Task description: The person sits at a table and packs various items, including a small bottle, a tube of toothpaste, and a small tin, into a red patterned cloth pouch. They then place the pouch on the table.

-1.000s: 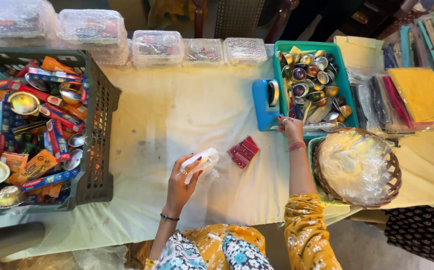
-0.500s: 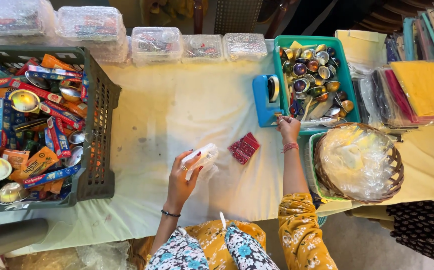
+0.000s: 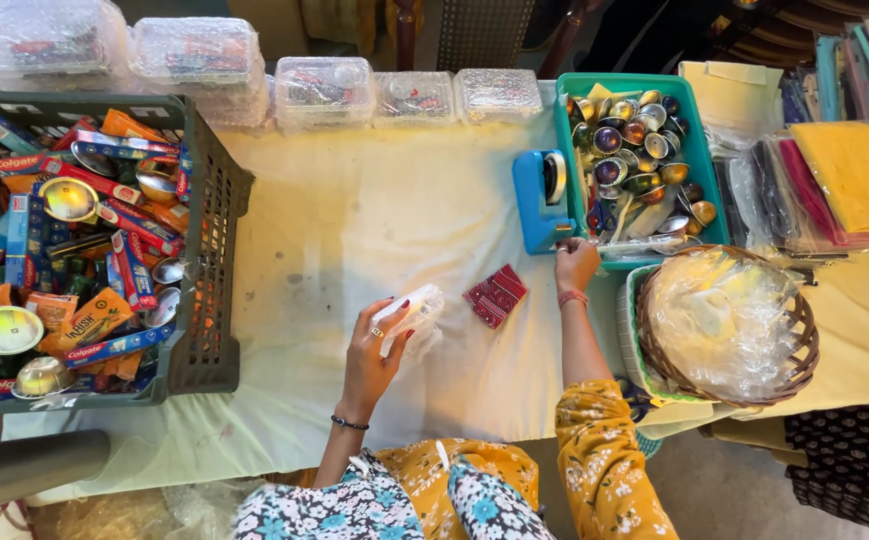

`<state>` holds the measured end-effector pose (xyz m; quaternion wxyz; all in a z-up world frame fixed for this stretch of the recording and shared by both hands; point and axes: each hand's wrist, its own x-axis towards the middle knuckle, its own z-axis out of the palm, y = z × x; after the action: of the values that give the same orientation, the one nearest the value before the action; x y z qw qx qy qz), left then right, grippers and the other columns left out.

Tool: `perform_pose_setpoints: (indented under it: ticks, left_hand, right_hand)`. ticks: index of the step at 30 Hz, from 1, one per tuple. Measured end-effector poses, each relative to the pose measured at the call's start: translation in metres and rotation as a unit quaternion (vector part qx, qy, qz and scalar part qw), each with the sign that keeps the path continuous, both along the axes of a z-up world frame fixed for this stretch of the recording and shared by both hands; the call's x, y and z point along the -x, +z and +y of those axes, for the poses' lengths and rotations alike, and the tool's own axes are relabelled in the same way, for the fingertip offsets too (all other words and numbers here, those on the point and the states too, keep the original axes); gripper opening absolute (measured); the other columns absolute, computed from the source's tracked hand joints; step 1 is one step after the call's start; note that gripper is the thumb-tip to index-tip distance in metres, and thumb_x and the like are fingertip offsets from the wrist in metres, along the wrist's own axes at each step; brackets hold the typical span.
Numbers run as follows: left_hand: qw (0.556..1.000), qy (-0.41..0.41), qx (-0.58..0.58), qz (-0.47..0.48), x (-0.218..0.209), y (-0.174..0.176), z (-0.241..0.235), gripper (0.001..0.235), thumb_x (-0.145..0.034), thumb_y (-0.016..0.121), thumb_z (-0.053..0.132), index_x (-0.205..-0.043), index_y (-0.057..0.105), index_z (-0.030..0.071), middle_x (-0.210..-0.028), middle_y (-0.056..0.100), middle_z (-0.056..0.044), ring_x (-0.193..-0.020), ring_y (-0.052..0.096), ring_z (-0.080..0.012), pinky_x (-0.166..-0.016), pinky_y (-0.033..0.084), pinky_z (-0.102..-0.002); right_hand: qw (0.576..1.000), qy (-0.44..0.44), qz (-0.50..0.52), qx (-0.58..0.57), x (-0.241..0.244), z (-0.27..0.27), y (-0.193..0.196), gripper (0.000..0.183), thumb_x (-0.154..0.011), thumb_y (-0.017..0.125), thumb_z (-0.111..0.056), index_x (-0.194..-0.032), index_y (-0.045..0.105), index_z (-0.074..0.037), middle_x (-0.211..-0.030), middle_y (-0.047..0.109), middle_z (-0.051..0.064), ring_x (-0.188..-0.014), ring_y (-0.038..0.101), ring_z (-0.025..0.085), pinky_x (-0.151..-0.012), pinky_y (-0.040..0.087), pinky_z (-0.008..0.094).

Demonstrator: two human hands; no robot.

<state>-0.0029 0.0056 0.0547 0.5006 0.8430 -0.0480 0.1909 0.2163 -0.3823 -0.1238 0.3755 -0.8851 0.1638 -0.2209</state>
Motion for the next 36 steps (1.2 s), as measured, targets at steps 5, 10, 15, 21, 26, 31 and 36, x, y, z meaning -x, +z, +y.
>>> perform_pose_setpoints:
  ticks: [5,10,15,21,26,31,36]
  left_hand:
    - [1.000,0.007,-0.022,-0.021,-0.003,-0.008,-0.004,0.042,-0.088,0.077,0.009,-0.128,0.067,0.016,-0.132,0.062,-0.013,-0.116,0.065,-0.0348,-0.093,0.056,-0.041]
    - [0.998,-0.007,-0.051,-0.046,-0.005,-0.001,-0.013,0.045,-0.087,0.077,0.008,-0.130,0.067,0.017,-0.132,0.062,-0.013,-0.118,0.063,-0.0347,-0.097,0.054,-0.043]
    - [0.997,-0.020,-0.068,-0.041,-0.003,-0.004,-0.019,0.045,-0.087,0.078,0.009,-0.129,0.067,0.018,-0.132,0.063,-0.012,-0.116,0.062,-0.0334,-0.096,0.054,-0.042]
    - [0.997,-0.025,-0.061,-0.043,0.000,-0.008,-0.018,0.044,-0.087,0.078,0.009,-0.128,0.066,0.017,-0.133,0.061,-0.011,-0.118,0.062,-0.0338,-0.098,0.053,-0.042]
    - [0.997,-0.025,-0.065,-0.039,0.001,-0.009,-0.018,0.044,-0.087,0.078,0.009,-0.128,0.066,0.016,-0.135,0.061,-0.011,-0.118,0.061,-0.0337,-0.097,0.053,-0.043]
    - [0.997,-0.025,-0.063,-0.047,0.000,-0.012,-0.021,0.044,-0.087,0.079,0.009,-0.128,0.067,0.017,-0.133,0.062,-0.010,-0.118,0.061,-0.0331,-0.097,0.053,-0.042]
    - [0.996,-0.026,-0.063,-0.053,0.001,-0.010,-0.022,0.046,-0.086,0.079,0.009,-0.129,0.065,0.014,-0.131,0.061,-0.011,-0.120,0.061,-0.0337,-0.099,0.051,-0.043]
  right_hand:
    - [0.966,0.085,0.033,-0.242,0.037,0.024,0.030,0.010,-0.093,0.073,-0.008,-0.098,0.076,0.000,-0.086,0.076,0.005,-0.074,0.068,0.011,-0.065,0.053,0.027]
    - [0.850,0.161,0.074,-0.496,0.104,0.077,0.071,0.019,-0.097,0.068,-0.008,-0.115,0.072,-0.002,-0.095,0.073,0.001,-0.080,0.067,0.009,-0.070,0.054,0.024]
    - [0.812,0.243,0.070,-0.526,0.154,0.144,0.113,0.014,-0.098,0.068,-0.008,-0.111,0.069,-0.002,-0.089,0.071,0.004,-0.072,0.061,0.010,-0.064,0.049,0.024]
    - [0.809,0.306,0.120,-0.487,0.163,0.184,0.126,0.020,-0.094,0.073,-0.003,-0.112,0.064,-0.002,-0.092,0.072,0.006,-0.080,0.064,0.009,-0.066,0.045,0.022]
    - [0.809,0.302,0.134,-0.486,0.164,0.195,0.146,0.020,-0.090,0.073,-0.001,-0.107,0.061,-0.001,-0.094,0.074,0.008,-0.088,0.072,0.013,-0.077,0.056,0.023]
    - [0.819,0.299,0.131,-0.471,0.162,0.195,0.143,0.021,-0.089,0.074,0.002,-0.102,0.059,0.000,-0.092,0.072,0.008,-0.087,0.073,0.014,-0.079,0.059,0.025]
    - [0.846,0.305,0.164,-0.406,0.157,0.191,0.146,0.018,-0.089,0.076,0.000,-0.096,0.060,0.001,-0.087,0.071,0.007,-0.080,0.069,0.011,-0.072,0.056,0.023]
